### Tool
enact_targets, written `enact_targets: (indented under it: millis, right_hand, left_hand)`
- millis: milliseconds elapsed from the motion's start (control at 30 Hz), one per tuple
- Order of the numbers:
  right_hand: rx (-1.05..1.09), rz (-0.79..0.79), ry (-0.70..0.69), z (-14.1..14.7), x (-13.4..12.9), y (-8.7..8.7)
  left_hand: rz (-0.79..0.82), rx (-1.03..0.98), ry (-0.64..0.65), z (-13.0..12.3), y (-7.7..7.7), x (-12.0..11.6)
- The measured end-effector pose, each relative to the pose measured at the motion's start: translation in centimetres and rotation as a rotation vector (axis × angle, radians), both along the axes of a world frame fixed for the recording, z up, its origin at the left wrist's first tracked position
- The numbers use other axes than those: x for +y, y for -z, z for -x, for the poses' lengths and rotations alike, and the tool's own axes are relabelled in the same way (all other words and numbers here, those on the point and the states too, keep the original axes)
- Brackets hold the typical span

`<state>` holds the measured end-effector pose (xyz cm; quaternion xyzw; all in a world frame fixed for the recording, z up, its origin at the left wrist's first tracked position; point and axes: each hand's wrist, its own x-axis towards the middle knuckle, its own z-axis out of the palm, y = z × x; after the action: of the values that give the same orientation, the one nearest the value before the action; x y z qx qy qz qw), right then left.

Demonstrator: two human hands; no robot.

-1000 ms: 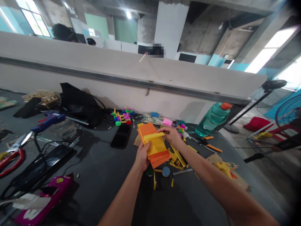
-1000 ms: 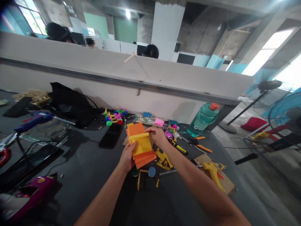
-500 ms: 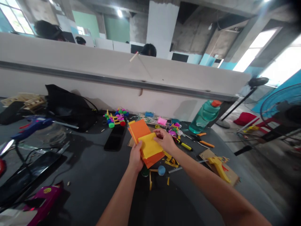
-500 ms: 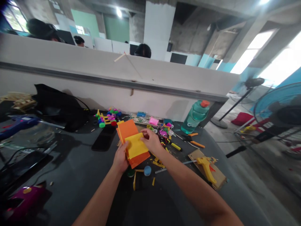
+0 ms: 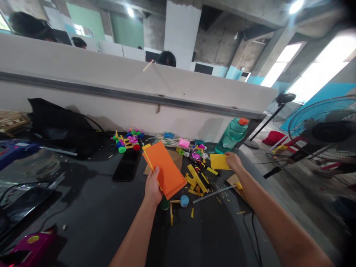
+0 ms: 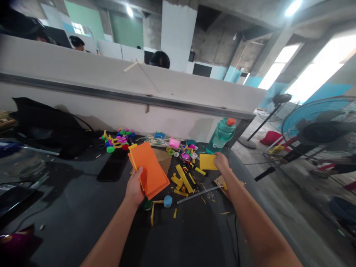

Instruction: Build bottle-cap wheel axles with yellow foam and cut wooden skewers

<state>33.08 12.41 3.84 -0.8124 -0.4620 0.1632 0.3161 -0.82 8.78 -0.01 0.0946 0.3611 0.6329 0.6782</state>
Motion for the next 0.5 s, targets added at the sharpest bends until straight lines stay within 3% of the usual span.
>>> enact_targets:
  millis: [133,367,433,500]
  right_hand:
    - [-0.131,-0.042,-0.115,2.7,-0.3,-0.8]
    - [-0.134,-0.093,-0.678,17.5,-0.3,-0.7]
    - [-0.147,-0.085,-0.784,20.8,-0.2,-0.3]
    - [-0.184,-0.085,-0.806,22.7,0.0,0.1]
  left_hand:
    - [0.005,0.008,-0.001,-0.1,0.1,-0.1]
    - [-0.011,0.065,0.053,-0.4,-0.1,-0.4]
    - [-0.032,0.083,0.053,-0.4,-0.1,-0.3]
    - [-0.038,0.105,0.015,-0.4,0.3,-0.1]
